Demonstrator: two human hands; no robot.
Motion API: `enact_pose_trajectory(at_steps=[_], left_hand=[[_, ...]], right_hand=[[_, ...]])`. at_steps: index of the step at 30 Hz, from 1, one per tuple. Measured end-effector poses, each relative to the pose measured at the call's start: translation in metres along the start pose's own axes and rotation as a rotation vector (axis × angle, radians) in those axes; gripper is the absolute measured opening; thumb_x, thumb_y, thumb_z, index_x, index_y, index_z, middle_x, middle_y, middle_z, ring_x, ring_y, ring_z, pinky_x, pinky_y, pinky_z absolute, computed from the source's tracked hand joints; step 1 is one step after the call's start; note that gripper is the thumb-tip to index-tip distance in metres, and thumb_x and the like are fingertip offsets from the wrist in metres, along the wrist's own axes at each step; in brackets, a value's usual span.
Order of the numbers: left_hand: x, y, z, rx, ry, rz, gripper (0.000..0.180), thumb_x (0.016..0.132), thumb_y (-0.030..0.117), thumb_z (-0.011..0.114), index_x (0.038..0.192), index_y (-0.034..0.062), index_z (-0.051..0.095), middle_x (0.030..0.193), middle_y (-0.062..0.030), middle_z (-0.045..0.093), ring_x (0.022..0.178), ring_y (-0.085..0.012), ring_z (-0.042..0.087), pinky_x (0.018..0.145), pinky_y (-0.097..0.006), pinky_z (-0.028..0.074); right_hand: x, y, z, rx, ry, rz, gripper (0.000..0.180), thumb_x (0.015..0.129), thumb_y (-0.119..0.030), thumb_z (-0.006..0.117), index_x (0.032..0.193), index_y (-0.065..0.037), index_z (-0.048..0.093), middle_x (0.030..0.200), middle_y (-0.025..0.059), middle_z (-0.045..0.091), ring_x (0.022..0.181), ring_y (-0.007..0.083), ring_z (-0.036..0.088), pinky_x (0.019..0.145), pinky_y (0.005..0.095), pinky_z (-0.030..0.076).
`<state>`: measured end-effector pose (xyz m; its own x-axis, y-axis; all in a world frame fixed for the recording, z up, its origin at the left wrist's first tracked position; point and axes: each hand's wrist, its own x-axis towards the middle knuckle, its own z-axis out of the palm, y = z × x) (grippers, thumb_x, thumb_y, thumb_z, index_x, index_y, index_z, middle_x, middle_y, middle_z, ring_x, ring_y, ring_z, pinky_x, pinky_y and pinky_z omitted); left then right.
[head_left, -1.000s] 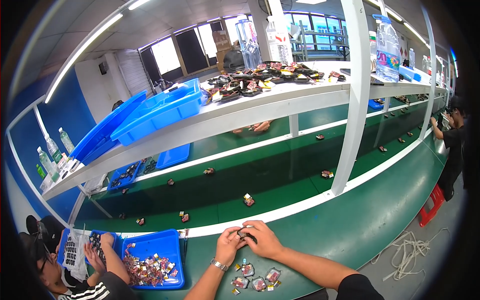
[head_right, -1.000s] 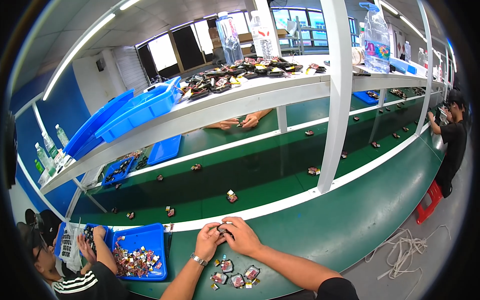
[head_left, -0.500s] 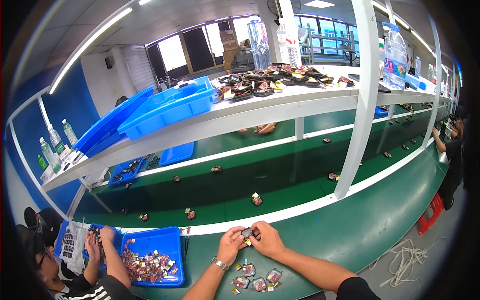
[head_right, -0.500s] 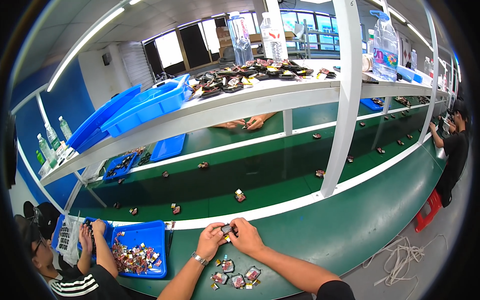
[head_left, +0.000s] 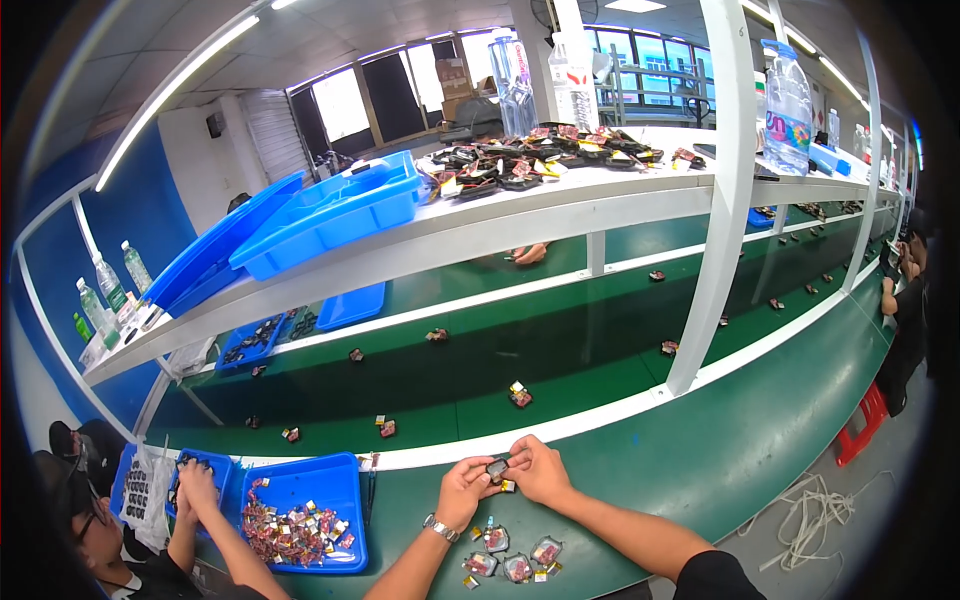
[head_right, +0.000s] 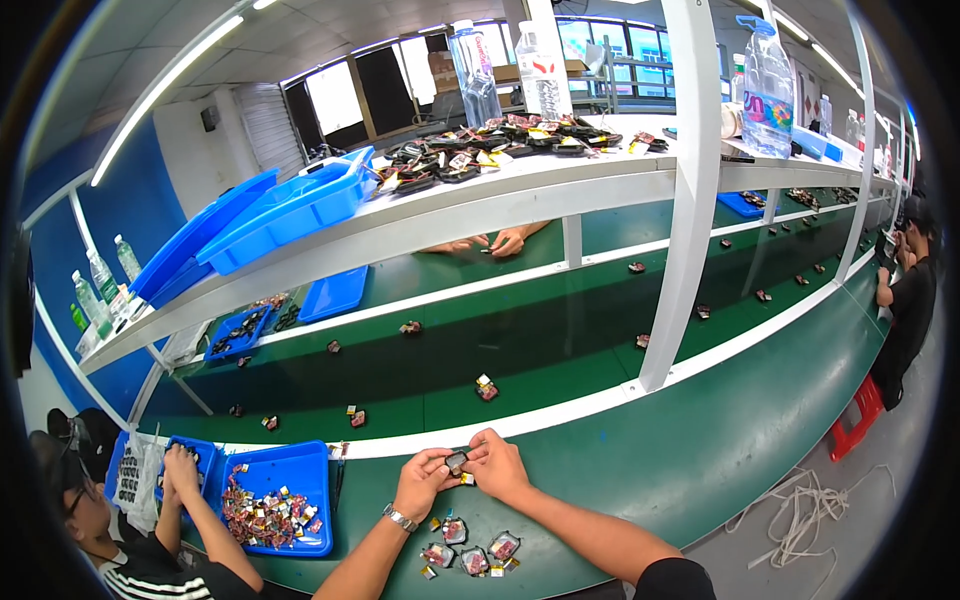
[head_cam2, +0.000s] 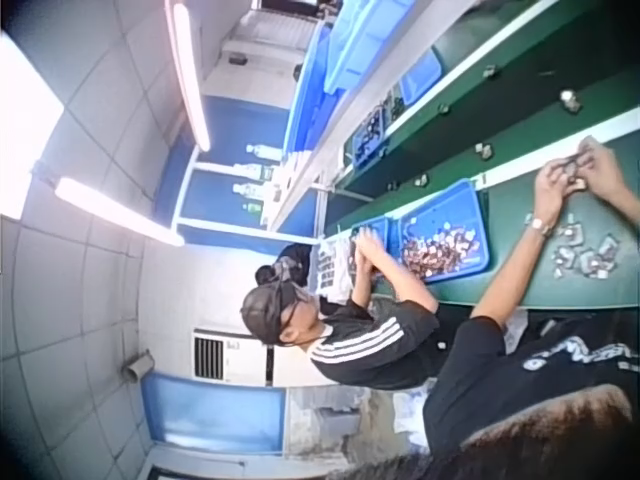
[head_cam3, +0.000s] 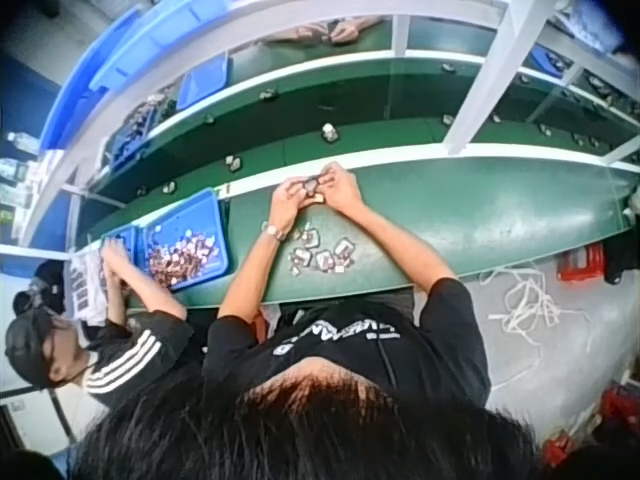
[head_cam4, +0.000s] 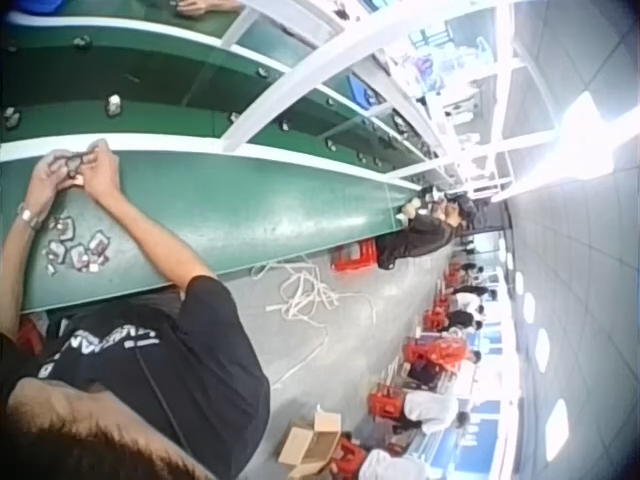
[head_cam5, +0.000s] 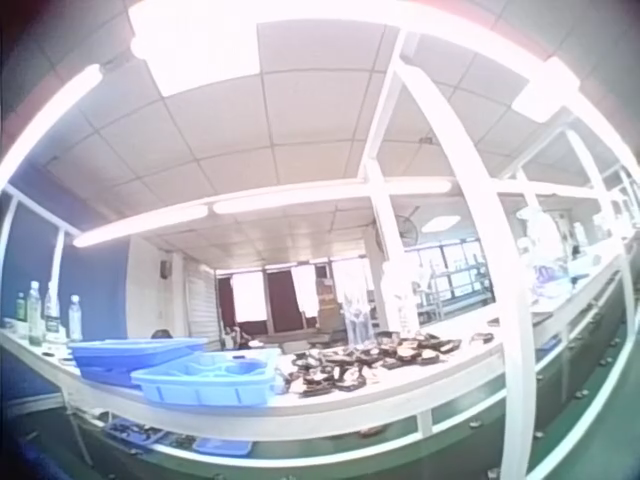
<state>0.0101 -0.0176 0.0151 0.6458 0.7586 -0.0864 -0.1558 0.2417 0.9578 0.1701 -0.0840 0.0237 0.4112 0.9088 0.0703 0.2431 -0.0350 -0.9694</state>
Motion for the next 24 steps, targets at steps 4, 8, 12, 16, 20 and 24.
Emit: enact_pose_trajectory(at_steps=[4,8,12,16,20,24], left_hand=[[0.000,-0.001,-0.004,0.017,0.004,0.011,0.026,0.095,-0.004,0.048,0.121,-0.0022,0.050,0.116,-0.0141,0.062,0.102,-0.0182,0.064,0.086,-0.029,0.057],[0.000,0.000,-0.006,-0.043,0.025,-0.003,0.026,0.096,-0.003,0.048,0.122,-0.0017,0.049,0.115,-0.0134,0.063,0.102,-0.0180,0.064,0.086,-0.029,0.057],[0.000,0.003,-0.004,-0.095,0.004,-0.007,0.026,0.096,-0.002,0.047,0.122,-0.0002,0.048,0.114,-0.0120,0.063,0.101,-0.0182,0.064,0.087,-0.032,0.056],[0.000,0.003,-0.004,-0.112,-0.013,-0.009,0.027,0.096,-0.003,0.048,0.122,0.0013,0.047,0.114,-0.0109,0.062,0.100,-0.0179,0.064,0.087,-0.034,0.056],[0.000,0.003,-0.003,-0.112,-0.012,0.001,0.026,0.097,-0.003,0.046,0.122,-0.0012,0.047,0.115,-0.0141,0.062,0.102,-0.0197,0.065,0.088,-0.032,0.056],[0.000,0.002,-0.004,-0.113,-0.014,-0.002,0.026,0.097,-0.004,0.046,0.122,-0.0017,0.047,0.111,-0.0136,0.063,0.099,-0.0198,0.065,0.087,-0.032,0.057]], right_hand=[[-0.003,-0.005,-0.001,0.011,-0.025,-0.025,0.028,0.077,-0.002,0.073,0.099,0.000,0.056,0.086,0.0099,0.067,0.076,0.0159,0.067,0.069,0.0284,0.054],[-0.007,-0.014,-0.011,-0.224,-0.012,-0.529,0.024,0.076,-0.002,0.070,0.098,-0.005,0.061,0.098,0.0091,0.061,0.088,0.0242,0.062,0.073,0.0331,0.054],[-0.005,-0.016,-0.013,-0.444,-0.026,-0.878,0.019,0.074,-0.003,0.069,0.092,-0.007,0.065,0.101,0.0071,0.059,0.097,0.0250,0.058,0.075,0.0350,0.053],[-0.010,-0.023,-0.005,-0.467,0.022,-0.833,0.019,0.075,-0.005,0.068,0.093,-0.006,0.065,0.101,0.0070,0.059,0.095,0.0242,0.058,0.075,0.0340,0.053],[-0.013,-0.018,0.001,-0.554,0.075,-0.816,0.019,0.075,-0.008,0.068,0.094,-0.005,0.065,0.098,0.0059,0.058,0.091,0.0226,0.059,0.073,0.0317,0.054],[-0.010,-0.016,0.002,-0.654,0.108,-0.893,0.021,0.074,-0.010,0.066,0.094,-0.003,0.064,0.094,0.0050,0.057,0.088,0.0203,0.059,0.069,0.0292,0.055]])
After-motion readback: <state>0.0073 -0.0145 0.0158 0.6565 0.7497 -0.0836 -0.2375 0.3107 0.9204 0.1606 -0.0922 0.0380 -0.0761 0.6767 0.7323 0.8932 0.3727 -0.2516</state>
